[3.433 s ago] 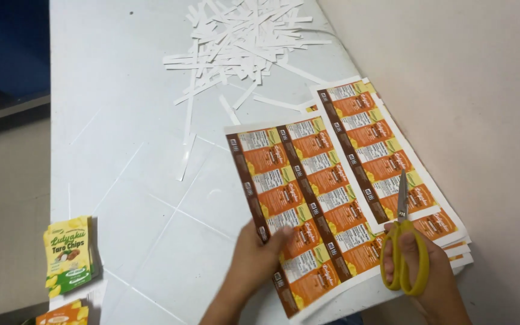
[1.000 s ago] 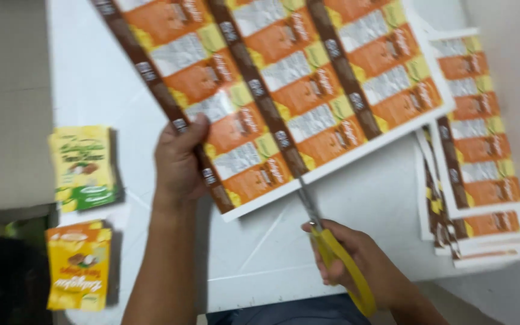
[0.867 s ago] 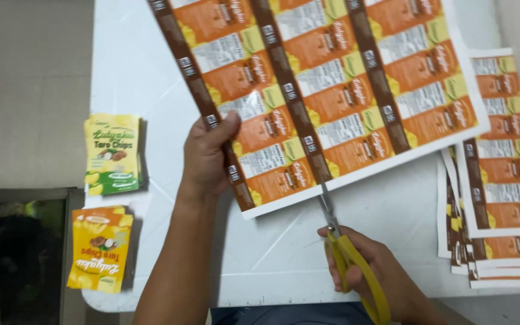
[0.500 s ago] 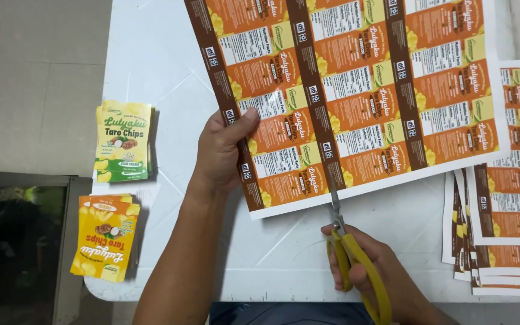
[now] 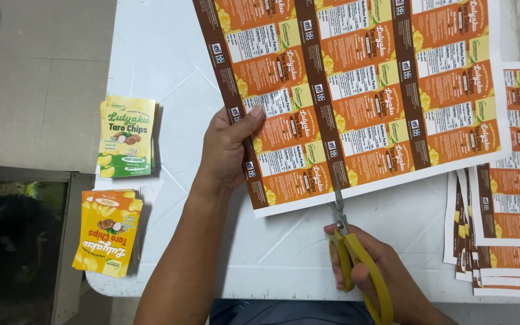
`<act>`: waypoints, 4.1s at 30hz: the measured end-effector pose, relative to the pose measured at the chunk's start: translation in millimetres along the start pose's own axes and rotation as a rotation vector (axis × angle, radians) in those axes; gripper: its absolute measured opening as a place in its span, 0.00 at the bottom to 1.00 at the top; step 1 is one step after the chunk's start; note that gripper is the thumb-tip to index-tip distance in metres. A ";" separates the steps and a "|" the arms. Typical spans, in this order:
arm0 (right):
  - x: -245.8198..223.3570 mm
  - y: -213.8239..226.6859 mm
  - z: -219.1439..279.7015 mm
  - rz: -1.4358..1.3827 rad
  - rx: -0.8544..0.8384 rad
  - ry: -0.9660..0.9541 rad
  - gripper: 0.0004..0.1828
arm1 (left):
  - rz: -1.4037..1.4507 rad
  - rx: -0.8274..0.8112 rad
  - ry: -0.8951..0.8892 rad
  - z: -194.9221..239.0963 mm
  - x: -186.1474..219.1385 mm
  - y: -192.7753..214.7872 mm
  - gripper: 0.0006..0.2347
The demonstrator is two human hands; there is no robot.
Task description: The person uses yellow-handled scissors to cut a large sheet of printed labels into individual strips. They repeatedly cut along the printed lines, separating the labels and placing the cut pieces on the table. The person also briefly handles a smartphone at the end of the clip.
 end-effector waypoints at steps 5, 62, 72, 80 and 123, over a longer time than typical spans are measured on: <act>0.9 0.6 -1.3 0.017 0.018 -0.027 0.56 | -0.006 0.005 0.001 0.4 -0.2 -0.2 0.13; 4.1 -1.6 -16.9 -0.127 0.113 -0.125 0.49 | -0.023 0.022 0.138 -0.2 -2.2 6.6 0.14; 11.7 4.7 -15.0 0.040 0.146 -0.100 0.44 | -0.027 -0.003 0.161 -1.1 -0.1 4.7 0.15; 16.2 4.2 -15.9 0.009 0.131 -0.062 0.38 | -0.007 0.004 0.150 -1.6 -2.2 6.4 0.14; -28.9 -10.4 -5.5 -0.029 0.540 -0.138 0.21 | -0.099 0.036 0.197 6.6 10.5 -10.2 0.12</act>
Point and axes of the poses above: each hand's wrist, its own z-axis away from the middle knuckle, its own y-axis out of the back of the hand, x = y × z, the point moved 3 cm from there along -z, towards the middle knuckle, and after that the axes turned 10 degrees about z, right-handed, at the moved point
